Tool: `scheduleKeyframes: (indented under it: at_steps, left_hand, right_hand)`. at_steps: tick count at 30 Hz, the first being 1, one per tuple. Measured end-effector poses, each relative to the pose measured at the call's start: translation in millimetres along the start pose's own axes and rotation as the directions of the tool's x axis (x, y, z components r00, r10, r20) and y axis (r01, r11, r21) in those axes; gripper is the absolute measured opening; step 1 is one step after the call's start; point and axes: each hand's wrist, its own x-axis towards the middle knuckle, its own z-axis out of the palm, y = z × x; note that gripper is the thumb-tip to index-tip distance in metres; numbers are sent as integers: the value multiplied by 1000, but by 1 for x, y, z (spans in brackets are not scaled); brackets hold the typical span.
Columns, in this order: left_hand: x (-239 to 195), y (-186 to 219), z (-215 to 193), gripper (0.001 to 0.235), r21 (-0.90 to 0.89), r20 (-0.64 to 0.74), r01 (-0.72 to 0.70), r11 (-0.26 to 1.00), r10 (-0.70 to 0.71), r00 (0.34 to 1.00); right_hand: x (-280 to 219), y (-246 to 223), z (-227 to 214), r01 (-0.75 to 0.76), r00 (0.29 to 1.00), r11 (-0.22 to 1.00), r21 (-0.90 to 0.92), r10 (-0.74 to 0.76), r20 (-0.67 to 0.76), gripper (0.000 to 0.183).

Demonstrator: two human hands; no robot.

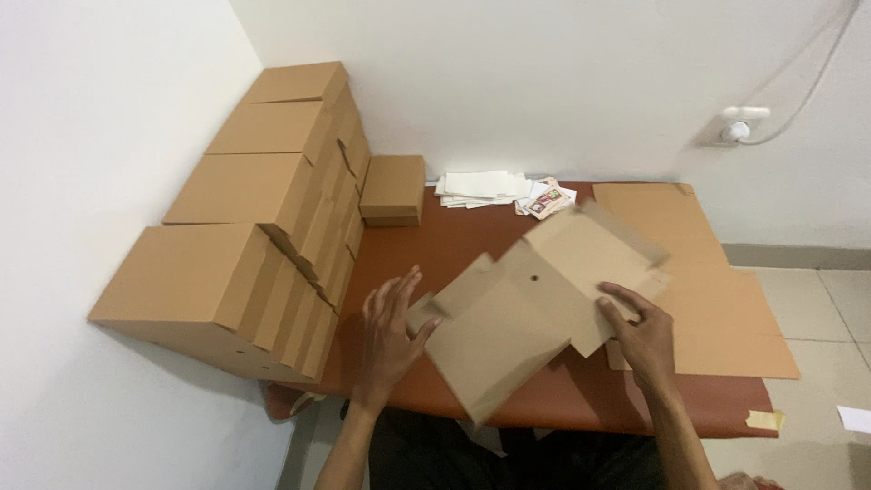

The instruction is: Folding a flat cardboard cutout into a box and placing small paper items inside.

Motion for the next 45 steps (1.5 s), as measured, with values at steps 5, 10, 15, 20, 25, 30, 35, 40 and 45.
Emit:
scheduleKeyframes:
  at_steps: [5, 10, 15, 20, 25, 30, 35, 40, 45]
  left_hand:
    - [-10, 18, 8, 77, -336, 155, -76, 939, 135, 979]
    - [-34, 28, 38, 51, -162, 299, -345, 924, 379, 876]
    - [-34, 30, 52, 18, -363, 92, -244, 899, 295, 951]
    - [-31, 29, 55, 38, -375, 69, -16, 927, 45, 997]
    - [-26, 18, 52, 51, -409, 125, 189, 893, -150, 981]
    - [-2, 41, 54, 12, -381, 39, 21, 924, -7, 999]
    - [17, 55, 34, 28, -41, 281, -130, 991, 136, 950]
    - [28, 59, 17, 18, -270, 408, -103, 957, 211, 888]
    - [31, 49, 36, 16, -323, 366, -109, 940, 230, 902]
  right_hand:
    - [-29, -8, -22, -56, 991, 998, 15, 58, -123, 49]
    - [-37, 1, -39, -133, 961, 692, -710, 265, 77, 73]
    - [-48, 21, -20, 382, 906, 422, -822, -344, 245, 76]
    - [-28, 26, 32, 759, 651, 484, -436, -565, 507, 43]
    - [-28, 8, 47, 721, 682, 607, -336, -532, 503, 18]
    - [-34, 28, 70, 774, 625, 390, -499, -597, 503, 11]
    - [-39, 38, 75, 753, 648, 470, -460, -651, 395, 11]
    - [-45, 36, 81, 748, 659, 541, -385, -673, 335, 11]
    - [-48, 37, 84, 749, 648, 529, -399, -710, 275, 13]
